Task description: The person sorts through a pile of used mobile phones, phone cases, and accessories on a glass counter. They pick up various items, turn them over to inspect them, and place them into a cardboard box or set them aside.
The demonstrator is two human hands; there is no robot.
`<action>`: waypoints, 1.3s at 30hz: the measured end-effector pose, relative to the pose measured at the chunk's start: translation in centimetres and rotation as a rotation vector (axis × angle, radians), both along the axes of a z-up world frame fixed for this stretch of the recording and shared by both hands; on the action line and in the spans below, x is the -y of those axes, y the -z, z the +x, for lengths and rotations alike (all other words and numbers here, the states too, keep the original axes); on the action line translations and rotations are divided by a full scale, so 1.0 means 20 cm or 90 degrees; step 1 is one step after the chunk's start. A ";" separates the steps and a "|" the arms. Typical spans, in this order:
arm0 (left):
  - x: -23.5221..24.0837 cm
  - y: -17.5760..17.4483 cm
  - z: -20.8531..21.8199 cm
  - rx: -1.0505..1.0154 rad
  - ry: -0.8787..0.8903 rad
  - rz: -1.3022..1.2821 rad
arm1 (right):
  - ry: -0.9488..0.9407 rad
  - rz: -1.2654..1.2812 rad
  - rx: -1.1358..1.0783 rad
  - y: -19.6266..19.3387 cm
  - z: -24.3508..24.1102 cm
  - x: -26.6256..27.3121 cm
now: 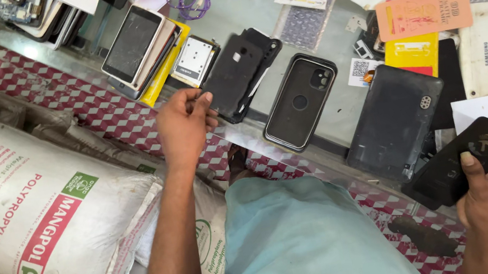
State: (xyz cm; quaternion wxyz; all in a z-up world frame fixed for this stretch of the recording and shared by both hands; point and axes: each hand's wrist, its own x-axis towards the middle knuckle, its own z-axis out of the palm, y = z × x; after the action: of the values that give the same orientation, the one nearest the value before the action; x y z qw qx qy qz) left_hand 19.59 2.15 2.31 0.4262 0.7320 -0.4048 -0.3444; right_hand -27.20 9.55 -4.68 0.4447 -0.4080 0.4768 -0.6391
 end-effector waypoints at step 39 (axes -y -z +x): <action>0.20 -0.23 -0.12 0.462 0.099 -0.192 | 0.041 0.039 -0.037 0.03 -0.01 0.00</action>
State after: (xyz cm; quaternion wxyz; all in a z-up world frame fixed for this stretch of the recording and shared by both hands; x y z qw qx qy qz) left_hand 17.11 -1.79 6.90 0.3308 0.7026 -0.6293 -0.0314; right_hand -27.42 9.46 -5.21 0.4223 -0.3971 0.5216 -0.6260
